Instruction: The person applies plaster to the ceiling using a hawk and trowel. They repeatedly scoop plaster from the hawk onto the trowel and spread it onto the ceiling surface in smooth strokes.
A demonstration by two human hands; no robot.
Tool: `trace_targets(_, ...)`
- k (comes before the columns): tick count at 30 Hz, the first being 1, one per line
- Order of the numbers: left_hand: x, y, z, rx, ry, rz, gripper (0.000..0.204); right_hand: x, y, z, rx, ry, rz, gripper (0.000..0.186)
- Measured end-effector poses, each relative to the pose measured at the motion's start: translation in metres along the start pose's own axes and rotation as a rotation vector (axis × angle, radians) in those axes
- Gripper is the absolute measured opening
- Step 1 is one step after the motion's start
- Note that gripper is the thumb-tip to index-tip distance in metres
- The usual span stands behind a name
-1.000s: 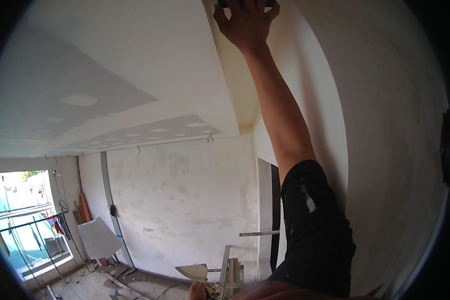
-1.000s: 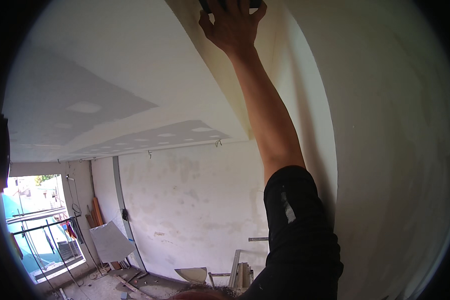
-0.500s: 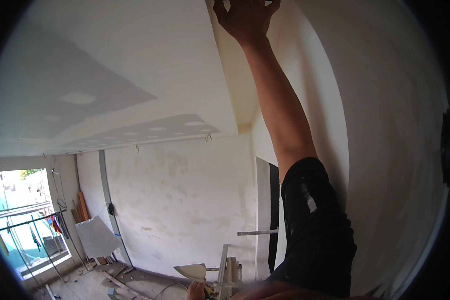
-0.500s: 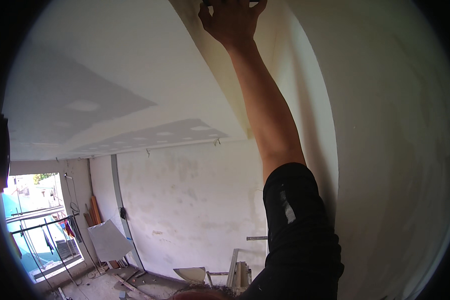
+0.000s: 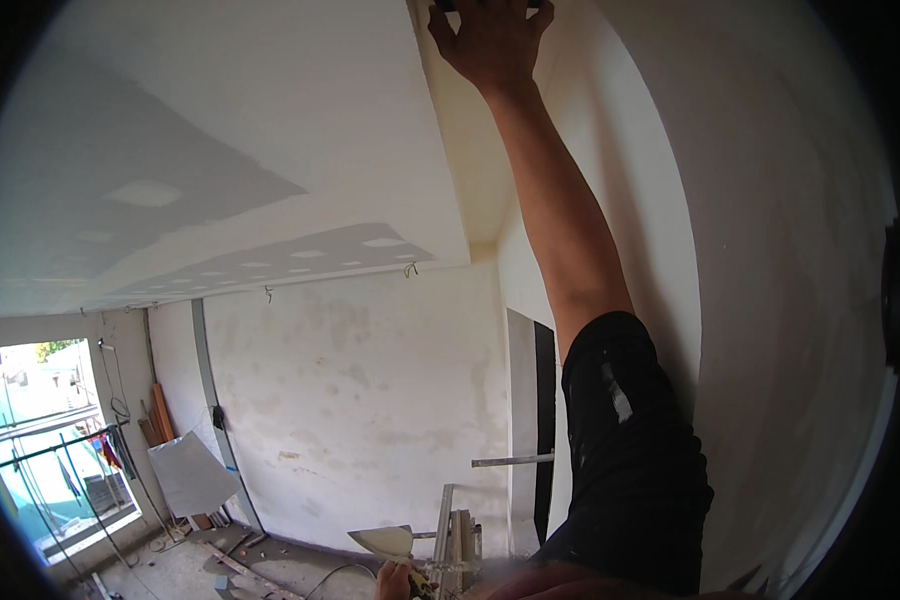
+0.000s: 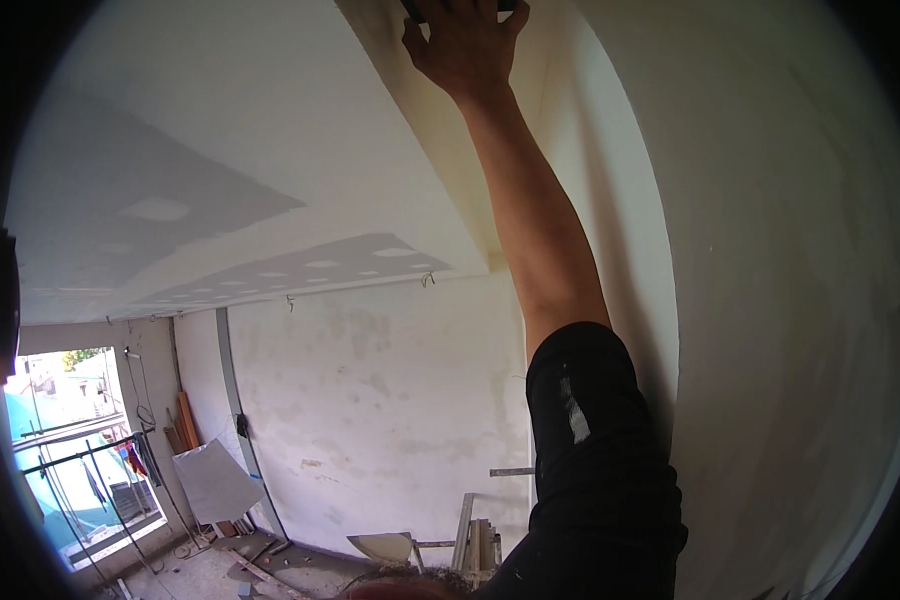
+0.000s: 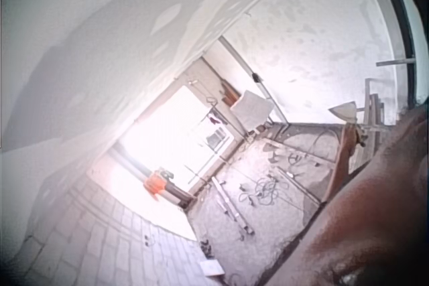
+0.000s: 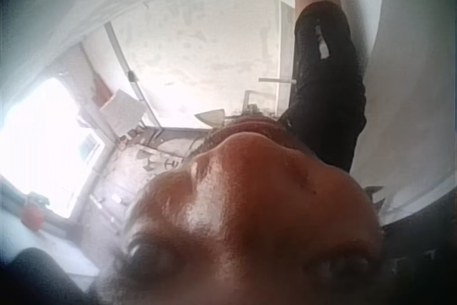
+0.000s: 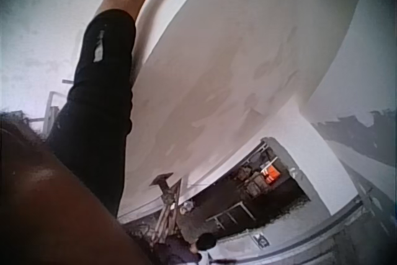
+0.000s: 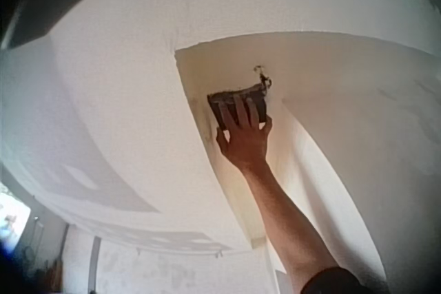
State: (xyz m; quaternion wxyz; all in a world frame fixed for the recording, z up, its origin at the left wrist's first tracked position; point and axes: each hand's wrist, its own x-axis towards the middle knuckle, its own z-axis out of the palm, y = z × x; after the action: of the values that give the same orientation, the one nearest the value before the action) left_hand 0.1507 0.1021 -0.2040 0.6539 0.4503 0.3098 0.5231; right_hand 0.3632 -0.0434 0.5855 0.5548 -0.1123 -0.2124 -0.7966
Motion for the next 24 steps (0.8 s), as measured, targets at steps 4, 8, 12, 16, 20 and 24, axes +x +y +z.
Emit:
trace_targets(4, -0.017, 0.021, 0.023, 0.044, 0.044, -0.014, 0.042, -0.007, 0.004, -0.002, 0.003, -0.050, -0.009, 0.054)
trace_targets(8, -0.021, 0.023, 0.022, 0.038, 0.062, -0.017, 0.041, -0.010, 0.006, 0.005, 0.020, -0.034, -0.011, 0.054)
trace_targets(12, -0.020, 0.021, 0.021, 0.031, 0.058, -0.017, 0.042, -0.016, 0.007, 0.003, 0.033, -0.044, -0.015, 0.054)
trace_targets(16, -0.021, 0.022, 0.020, 0.037, 0.052, -0.017, 0.043, -0.022, 0.009, 0.005, 0.038, -0.071, -0.017, 0.054)
trace_targets(20, -0.021, 0.022, 0.020, 0.028, 0.048, -0.021, 0.044, -0.026, 0.010, 0.008, 0.041, -0.060, -0.021, 0.055)
trace_targets(24, -0.011, 0.001, 0.002, -0.006, 0.036, -0.020, 0.043, -0.032, 0.007, 0.007, 0.024, -0.112, -0.002, 0.055)
